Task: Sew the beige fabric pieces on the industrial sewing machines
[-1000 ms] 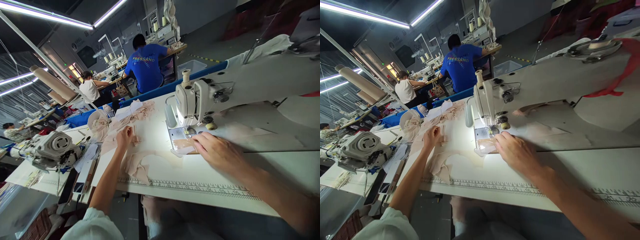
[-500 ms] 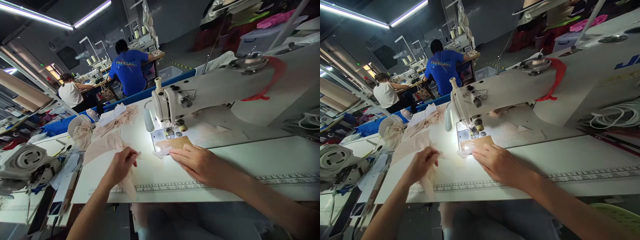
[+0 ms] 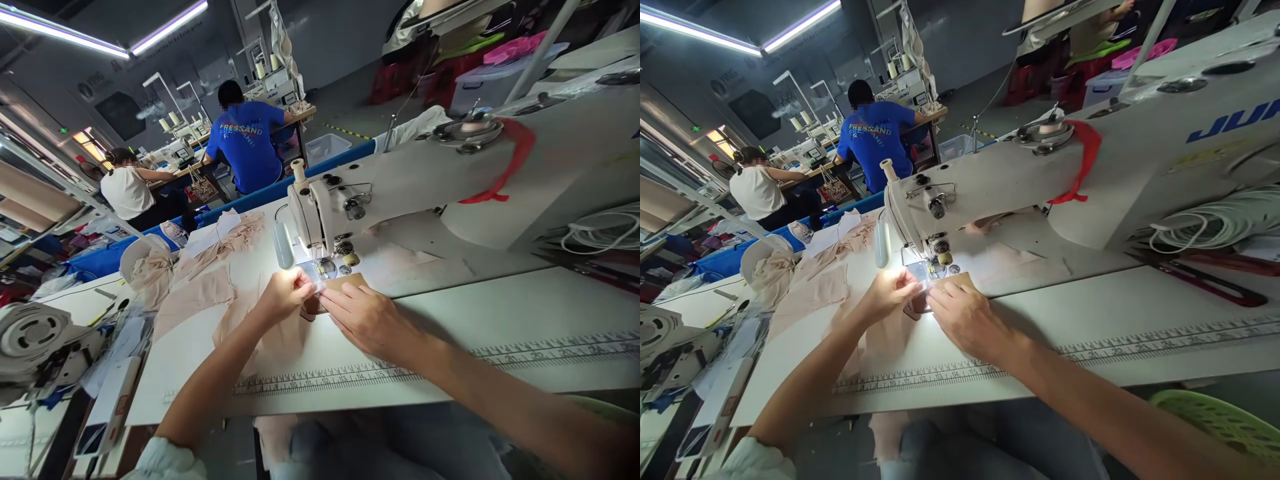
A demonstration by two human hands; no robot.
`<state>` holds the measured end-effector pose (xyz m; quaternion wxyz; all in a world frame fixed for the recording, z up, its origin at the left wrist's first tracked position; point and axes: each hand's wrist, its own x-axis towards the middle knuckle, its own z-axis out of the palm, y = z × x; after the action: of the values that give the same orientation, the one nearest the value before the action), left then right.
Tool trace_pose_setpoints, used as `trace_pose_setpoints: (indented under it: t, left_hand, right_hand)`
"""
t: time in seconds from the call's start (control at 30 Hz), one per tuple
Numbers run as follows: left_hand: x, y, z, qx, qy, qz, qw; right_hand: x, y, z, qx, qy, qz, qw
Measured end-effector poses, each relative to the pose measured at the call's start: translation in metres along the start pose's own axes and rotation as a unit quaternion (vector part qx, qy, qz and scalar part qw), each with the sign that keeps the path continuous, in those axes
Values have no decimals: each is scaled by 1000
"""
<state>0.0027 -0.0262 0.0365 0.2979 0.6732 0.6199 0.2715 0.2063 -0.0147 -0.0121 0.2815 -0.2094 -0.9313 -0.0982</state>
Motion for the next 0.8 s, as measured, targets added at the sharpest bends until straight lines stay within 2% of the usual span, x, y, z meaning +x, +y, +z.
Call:
trace_pose_setpoints:
  t: [0.17, 0.3, 0.53, 0.8]
  left_hand:
    - [17, -7, 19, 23, -26, -33, 999]
    - [18, -14, 20, 25, -19, -42, 999]
    - [19, -19, 22, -22, -33, -69, 997]
    - [18, -17, 22, -47, -39, -82, 995]
  right_hand:
    - [-2, 0, -2, 4, -16, 6, 1000]
    - [-2, 1, -3, 17, -14, 9, 1000]
    - [-6, 10, -11, 86, -10, 66, 994]
    - [-9, 14, -3, 101, -31, 106, 989]
